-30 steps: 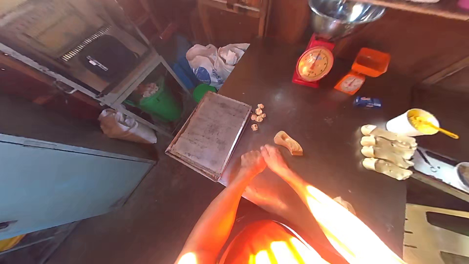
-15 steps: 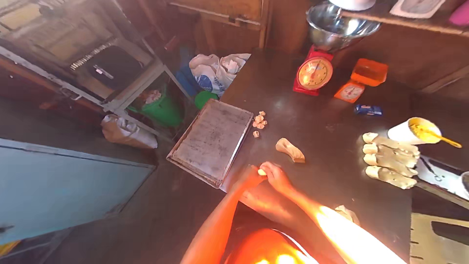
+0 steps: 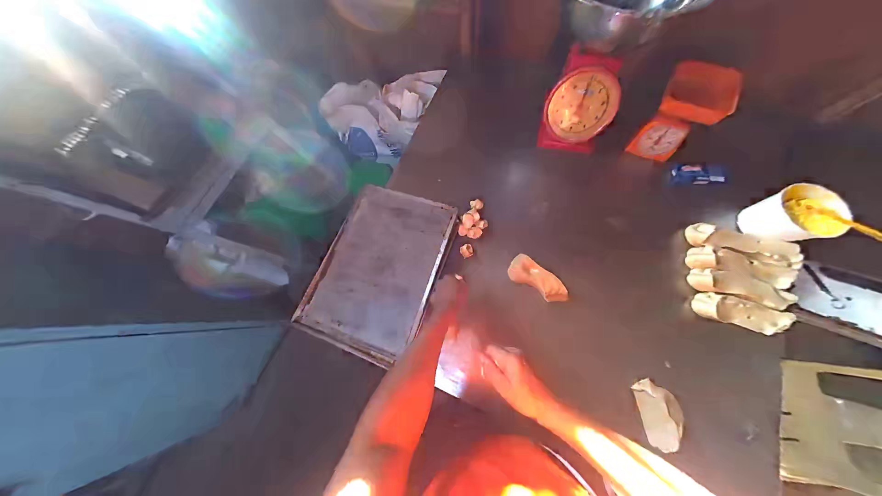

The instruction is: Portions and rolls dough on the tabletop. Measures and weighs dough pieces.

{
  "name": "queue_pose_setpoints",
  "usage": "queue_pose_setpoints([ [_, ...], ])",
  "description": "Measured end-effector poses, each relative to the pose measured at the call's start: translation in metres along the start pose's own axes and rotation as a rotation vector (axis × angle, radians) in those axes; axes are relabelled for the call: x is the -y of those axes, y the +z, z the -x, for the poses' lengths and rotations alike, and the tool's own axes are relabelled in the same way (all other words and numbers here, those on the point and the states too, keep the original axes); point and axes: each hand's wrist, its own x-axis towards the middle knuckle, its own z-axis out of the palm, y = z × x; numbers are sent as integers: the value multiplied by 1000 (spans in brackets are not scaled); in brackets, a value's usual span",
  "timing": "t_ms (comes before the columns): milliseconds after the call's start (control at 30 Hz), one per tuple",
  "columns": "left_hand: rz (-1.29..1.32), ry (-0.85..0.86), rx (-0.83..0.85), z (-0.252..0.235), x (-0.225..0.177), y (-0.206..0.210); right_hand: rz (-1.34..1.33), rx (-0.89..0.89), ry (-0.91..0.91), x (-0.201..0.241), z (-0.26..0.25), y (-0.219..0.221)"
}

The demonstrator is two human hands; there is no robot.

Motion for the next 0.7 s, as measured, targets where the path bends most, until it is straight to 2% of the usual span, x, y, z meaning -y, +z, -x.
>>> queue_pose_setpoints([
  [67, 293, -25, -29, -42, -1, -3, 10, -82, 94, 1, -2, -34],
  [100, 431, -36, -5, -56, -3, 0, -6, -165, 86, 2, -7, -56],
  [167, 660, -51, -12, -75, -14, 5, -25, -406, -96, 22, -19, -101],
  [233, 778, 26, -105, -86, -26, 14, -25, -626, -299, 67, -24, -147],
  [300, 738, 162, -181, -90, -34, 23, -55, -805, -533, 109, -25, -184],
  [367, 683, 219, -238, -80, -33, 29, -17, -955, -766, 127, -37, -202],
  [433, 592, 309, -233, -58, -26, 28, 103, -1099, -851, 120, -73, -203],
  [467, 513, 377, -196, -45, -23, 27, 129, -1109, -793, 107, -98, -194],
  [500, 443, 450, -152, -32, -20, 28, 145, -1050, -637, 85, -124, -179],
  [533, 385, 516, -109, -20, -17, 30, 199, -901, -406, 59, -145, -160],
  [600, 294, 585, -77, 4, -13, 33, 347, -458, -82, 5, -165, -113],
  [633, 271, 598, -75, 14, -12, 31, 351, -313, -6, -16, -161, -83],
  [700, 229, 621, -60, 29, -5, 26, 251, -141, 10, -39, -130, -33],
])
